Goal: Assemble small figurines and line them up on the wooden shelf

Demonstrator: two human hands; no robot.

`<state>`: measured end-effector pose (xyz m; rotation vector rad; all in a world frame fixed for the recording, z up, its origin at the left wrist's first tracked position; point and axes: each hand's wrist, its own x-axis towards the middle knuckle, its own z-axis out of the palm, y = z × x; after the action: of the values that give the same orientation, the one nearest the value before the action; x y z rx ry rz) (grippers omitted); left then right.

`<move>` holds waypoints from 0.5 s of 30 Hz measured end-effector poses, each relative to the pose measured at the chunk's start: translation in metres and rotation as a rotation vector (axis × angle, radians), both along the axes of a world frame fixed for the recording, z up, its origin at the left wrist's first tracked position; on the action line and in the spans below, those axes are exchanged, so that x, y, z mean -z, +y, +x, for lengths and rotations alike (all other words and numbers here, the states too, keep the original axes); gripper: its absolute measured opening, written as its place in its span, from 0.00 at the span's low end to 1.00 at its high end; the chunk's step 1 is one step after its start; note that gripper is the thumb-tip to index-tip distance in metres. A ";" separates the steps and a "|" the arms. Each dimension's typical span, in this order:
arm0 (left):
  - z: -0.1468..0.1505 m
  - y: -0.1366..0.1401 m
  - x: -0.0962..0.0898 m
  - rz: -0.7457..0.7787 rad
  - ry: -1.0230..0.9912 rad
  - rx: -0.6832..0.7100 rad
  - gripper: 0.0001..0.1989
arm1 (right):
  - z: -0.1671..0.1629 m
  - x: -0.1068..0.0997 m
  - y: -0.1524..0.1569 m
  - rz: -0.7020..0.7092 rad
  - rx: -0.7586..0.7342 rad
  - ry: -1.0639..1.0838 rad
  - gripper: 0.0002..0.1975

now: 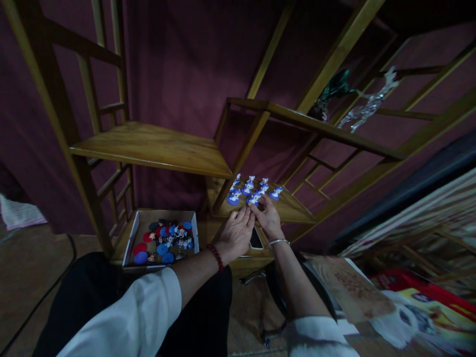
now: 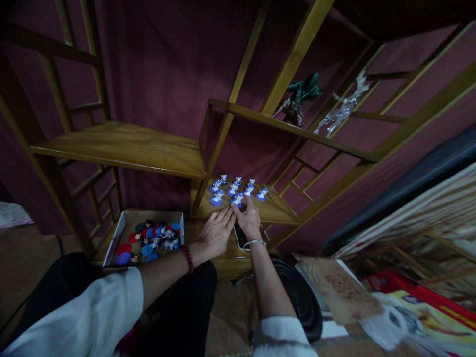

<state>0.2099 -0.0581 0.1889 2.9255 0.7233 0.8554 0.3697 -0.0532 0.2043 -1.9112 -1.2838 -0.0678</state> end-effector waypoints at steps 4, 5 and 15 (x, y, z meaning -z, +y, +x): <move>-0.001 0.001 0.000 0.017 0.032 0.002 0.30 | -0.002 -0.004 0.005 -0.057 0.055 -0.022 0.31; -0.001 0.001 -0.001 0.019 0.039 0.001 0.30 | -0.001 -0.004 0.005 -0.061 0.061 -0.017 0.31; -0.005 0.000 -0.005 0.027 0.054 0.003 0.30 | 0.003 0.000 0.005 -0.005 0.034 0.027 0.30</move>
<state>0.2051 -0.0580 0.1936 2.9837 0.7159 0.7948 0.3731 -0.0481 0.2040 -1.9321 -1.2345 -0.0559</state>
